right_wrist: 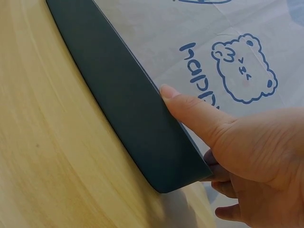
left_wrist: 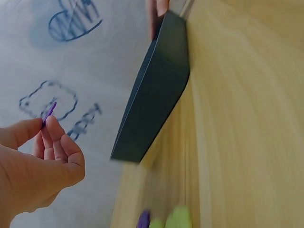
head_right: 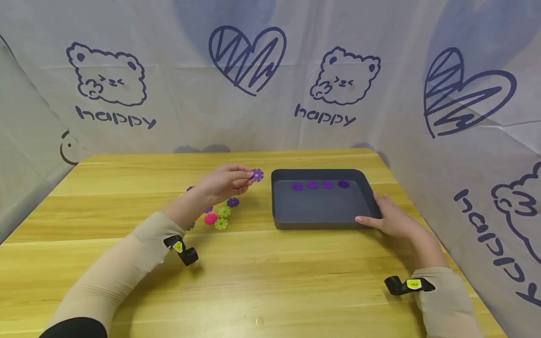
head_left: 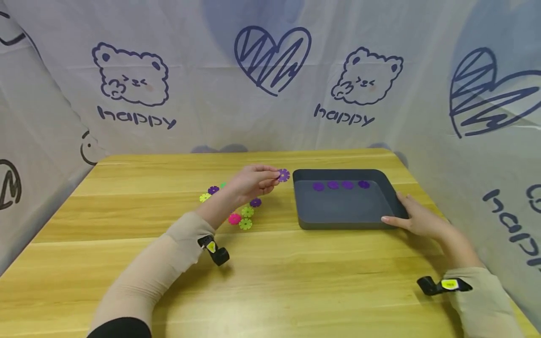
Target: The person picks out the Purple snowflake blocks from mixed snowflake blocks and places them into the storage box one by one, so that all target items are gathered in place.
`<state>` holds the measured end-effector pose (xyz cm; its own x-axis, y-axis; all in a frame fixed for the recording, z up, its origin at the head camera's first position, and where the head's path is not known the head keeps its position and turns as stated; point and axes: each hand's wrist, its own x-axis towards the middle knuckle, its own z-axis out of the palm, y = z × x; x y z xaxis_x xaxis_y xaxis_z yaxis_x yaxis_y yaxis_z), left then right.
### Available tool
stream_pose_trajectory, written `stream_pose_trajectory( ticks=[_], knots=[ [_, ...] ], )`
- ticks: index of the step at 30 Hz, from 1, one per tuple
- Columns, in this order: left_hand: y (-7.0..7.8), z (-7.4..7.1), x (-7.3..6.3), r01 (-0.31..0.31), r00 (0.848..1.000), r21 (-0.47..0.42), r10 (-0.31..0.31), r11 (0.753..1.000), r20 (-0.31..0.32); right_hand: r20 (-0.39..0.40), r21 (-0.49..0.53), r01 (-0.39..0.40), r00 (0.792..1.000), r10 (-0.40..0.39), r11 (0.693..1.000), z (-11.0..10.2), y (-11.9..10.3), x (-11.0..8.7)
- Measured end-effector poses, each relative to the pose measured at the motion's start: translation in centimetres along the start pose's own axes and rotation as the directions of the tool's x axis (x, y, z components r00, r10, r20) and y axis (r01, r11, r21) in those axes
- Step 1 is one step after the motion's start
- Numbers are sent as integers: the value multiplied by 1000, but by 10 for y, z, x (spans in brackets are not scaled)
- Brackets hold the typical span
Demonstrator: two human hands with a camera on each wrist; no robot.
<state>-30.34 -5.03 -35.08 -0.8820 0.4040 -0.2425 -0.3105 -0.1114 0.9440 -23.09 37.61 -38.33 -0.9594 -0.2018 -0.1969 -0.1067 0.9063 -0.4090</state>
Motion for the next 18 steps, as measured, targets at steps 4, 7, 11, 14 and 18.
stream_pose_trajectory(
  ticks=[4, 7, 11, 14, 18],
  knots=[
    [-4, 26, 14, 47, 999, -46, -47, 998, -1, 1, 5, 0, 1000, 0, 1000, 0, 0, -2],
    [-6, 44, 26, 73, 997, -76, -73, 994, 4, 2, 13, 1, 1000, -1, 1000, -2, -1, -2],
    [-10, 69, 42, 92, 996, -84, -91, 992, 14, 2, 14, -6, 1000, 6, 1000, -3, -1, -3],
    [-14, 88, 55, 90, 996, -66, -88, 994, 28, 0, 8, -9, 1000, 9, 1000, -3, 0, -2],
    [-19, 113, 70, 65, 997, -46, -63, 997, 37, -6, 2, -6, 1000, 6, 1000, -1, 1, 0]
  ],
)
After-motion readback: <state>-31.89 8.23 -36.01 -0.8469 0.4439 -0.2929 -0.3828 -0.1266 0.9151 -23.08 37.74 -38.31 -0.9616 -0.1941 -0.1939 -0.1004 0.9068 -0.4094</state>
